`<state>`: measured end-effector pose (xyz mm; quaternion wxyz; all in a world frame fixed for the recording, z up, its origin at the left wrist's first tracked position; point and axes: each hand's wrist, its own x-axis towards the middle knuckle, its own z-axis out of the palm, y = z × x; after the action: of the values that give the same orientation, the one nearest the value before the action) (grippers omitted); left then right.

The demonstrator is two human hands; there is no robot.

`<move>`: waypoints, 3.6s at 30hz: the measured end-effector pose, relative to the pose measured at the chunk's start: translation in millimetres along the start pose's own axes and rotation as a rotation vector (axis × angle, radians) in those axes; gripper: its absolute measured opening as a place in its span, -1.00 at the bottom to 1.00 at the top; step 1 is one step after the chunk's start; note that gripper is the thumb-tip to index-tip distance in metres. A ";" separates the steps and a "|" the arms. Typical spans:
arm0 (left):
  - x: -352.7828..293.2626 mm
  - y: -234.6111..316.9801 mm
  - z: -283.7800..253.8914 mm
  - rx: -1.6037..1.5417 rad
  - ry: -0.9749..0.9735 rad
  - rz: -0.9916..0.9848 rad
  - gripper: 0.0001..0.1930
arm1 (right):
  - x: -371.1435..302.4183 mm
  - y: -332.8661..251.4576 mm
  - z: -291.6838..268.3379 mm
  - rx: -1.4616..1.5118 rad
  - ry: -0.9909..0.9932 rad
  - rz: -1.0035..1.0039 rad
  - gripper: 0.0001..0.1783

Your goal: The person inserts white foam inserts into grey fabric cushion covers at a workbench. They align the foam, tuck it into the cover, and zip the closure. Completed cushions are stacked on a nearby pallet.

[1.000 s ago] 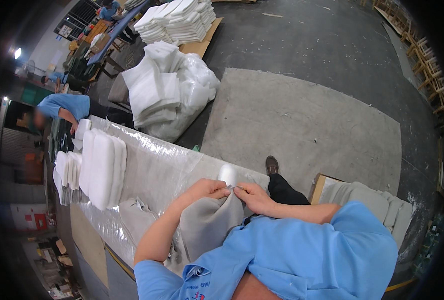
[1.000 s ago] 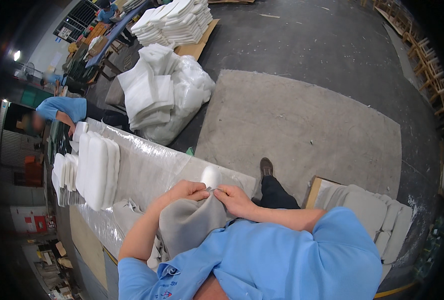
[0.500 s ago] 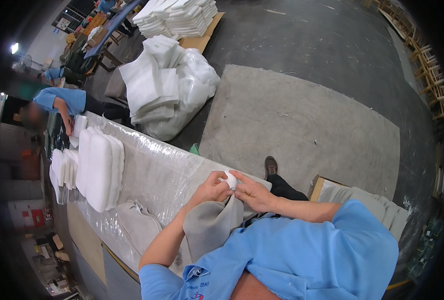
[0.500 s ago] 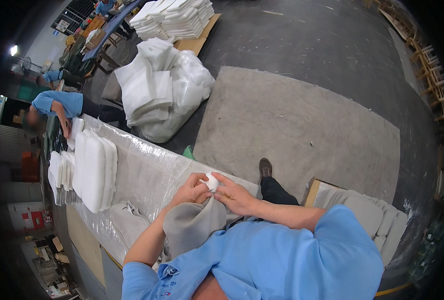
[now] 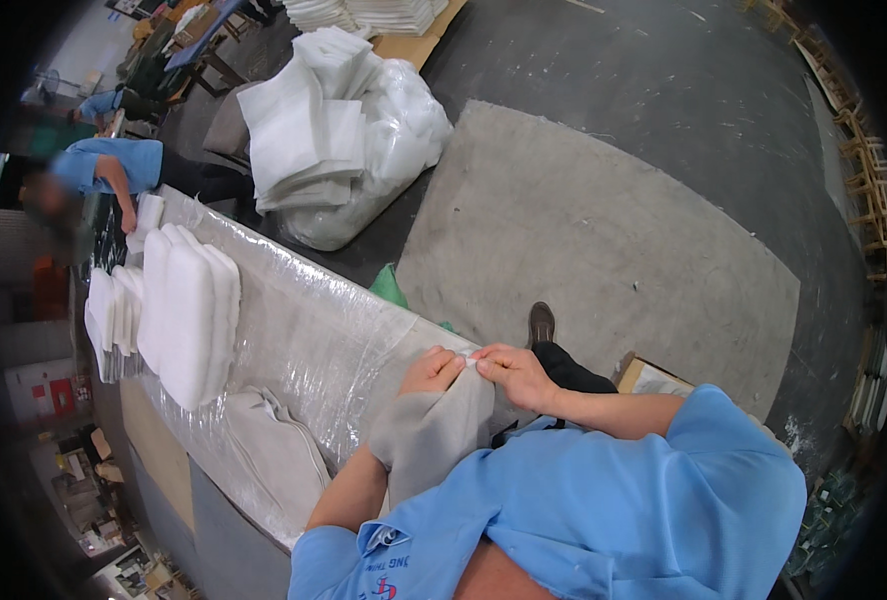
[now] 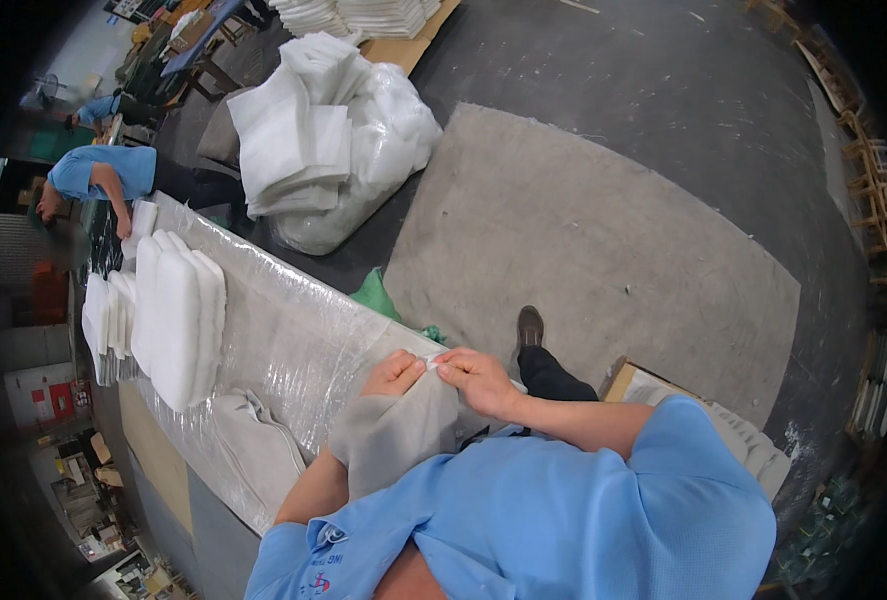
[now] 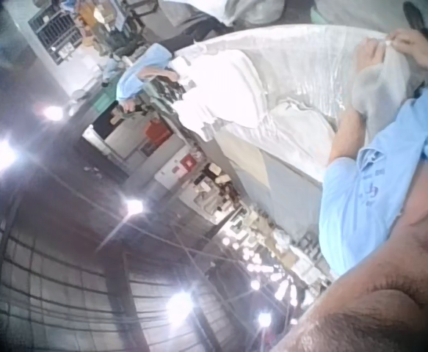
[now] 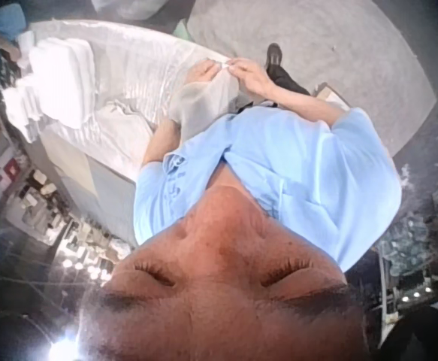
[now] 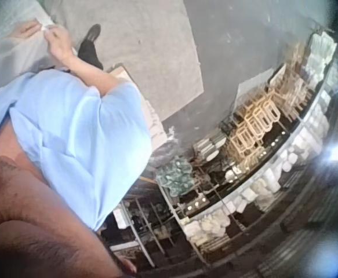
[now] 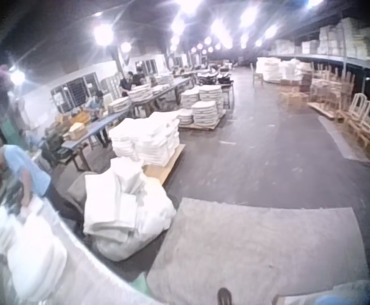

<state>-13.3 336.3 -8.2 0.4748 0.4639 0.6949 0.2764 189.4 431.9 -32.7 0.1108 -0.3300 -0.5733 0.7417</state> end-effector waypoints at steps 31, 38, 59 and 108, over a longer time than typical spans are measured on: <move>106.2 -31.1 58.5 -0.669 0.000 -0.285 -0.65 | 52.8 88.0 -61.1 0.418 -0.032 0.495 -0.65; 102.5 -42.5 55.1 -0.741 -0.056 -0.255 -0.70 | 60.2 77.2 -64.5 0.453 -0.117 0.429 -0.70; -25.4 -56.9 52.3 -0.298 -0.033 -0.317 -0.46 | 40.5 46.5 -98.4 -0.072 -0.279 0.500 -0.84; -137.3 30.6 -52.5 -0.249 1.212 0.041 -0.40 | -64.1 -139.7 82.9 0.329 -0.224 -0.326 -0.24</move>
<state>-33.4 227.5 93.2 0.0410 0.1789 0.7944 0.5790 157.0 377.1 129.9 0.2167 -0.1264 -0.4993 0.8293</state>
